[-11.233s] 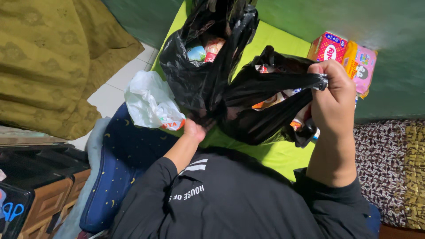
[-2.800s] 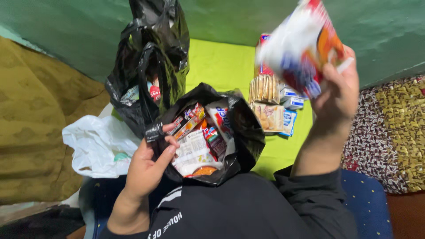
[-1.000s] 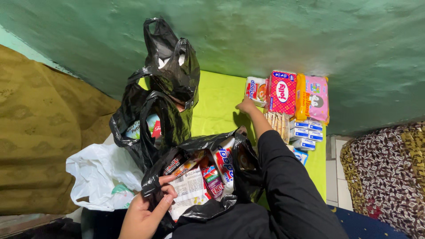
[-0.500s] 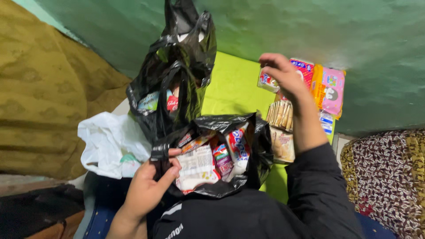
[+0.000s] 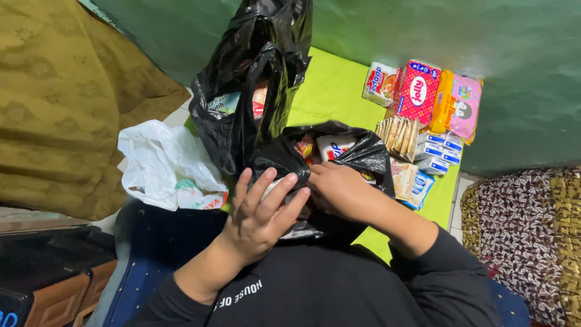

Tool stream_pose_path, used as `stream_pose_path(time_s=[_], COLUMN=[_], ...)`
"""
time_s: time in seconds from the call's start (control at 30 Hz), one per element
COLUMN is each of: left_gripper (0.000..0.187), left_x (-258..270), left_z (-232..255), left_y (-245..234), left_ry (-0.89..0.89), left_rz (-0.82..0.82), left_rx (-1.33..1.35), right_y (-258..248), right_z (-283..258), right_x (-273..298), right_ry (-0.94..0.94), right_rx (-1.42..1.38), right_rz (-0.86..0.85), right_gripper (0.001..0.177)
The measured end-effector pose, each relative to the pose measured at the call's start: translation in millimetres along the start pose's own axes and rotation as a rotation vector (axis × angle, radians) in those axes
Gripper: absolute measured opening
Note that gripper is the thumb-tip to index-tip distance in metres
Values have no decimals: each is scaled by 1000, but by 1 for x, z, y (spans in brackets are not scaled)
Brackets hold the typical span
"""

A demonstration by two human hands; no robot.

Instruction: The person unloads groceries from black plastic bags by hand, placing individual packages of instant noodles and snacks onto a green surface.

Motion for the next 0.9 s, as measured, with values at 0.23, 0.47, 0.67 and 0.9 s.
stream_pose_path(time_s=[0.23, 0.47, 0.67, 0.9], left_gripper=[39, 32, 34, 39], left_x=[11, 6, 5, 7], left_z=[-4, -4, -6, -12], left_y=[-1, -8, -9, -10], left_ry=[-81, -77, -100, -125], left_rz=[-50, -51, -73, -86], left_rx=[-82, -49, 34, 78], right_y=[53, 45, 20, 27], right_z=[5, 6, 7, 40], right_x=[-10, -15, -31, -50], right_ry=[91, 237, 210, 117], right_rx=[110, 246, 400, 434], right_rz=[255, 337, 470, 335], right_gripper=[37, 39, 51, 23])
Point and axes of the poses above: each hand's wrist, its own x-axis away from the middle knuckle, its own y-axis out of the palm, z = x × y, the point moved 5 cm from there along -x, towards the middle knuckle, and after that the axes turned 10 degrees about y, right-handed, at the moved point
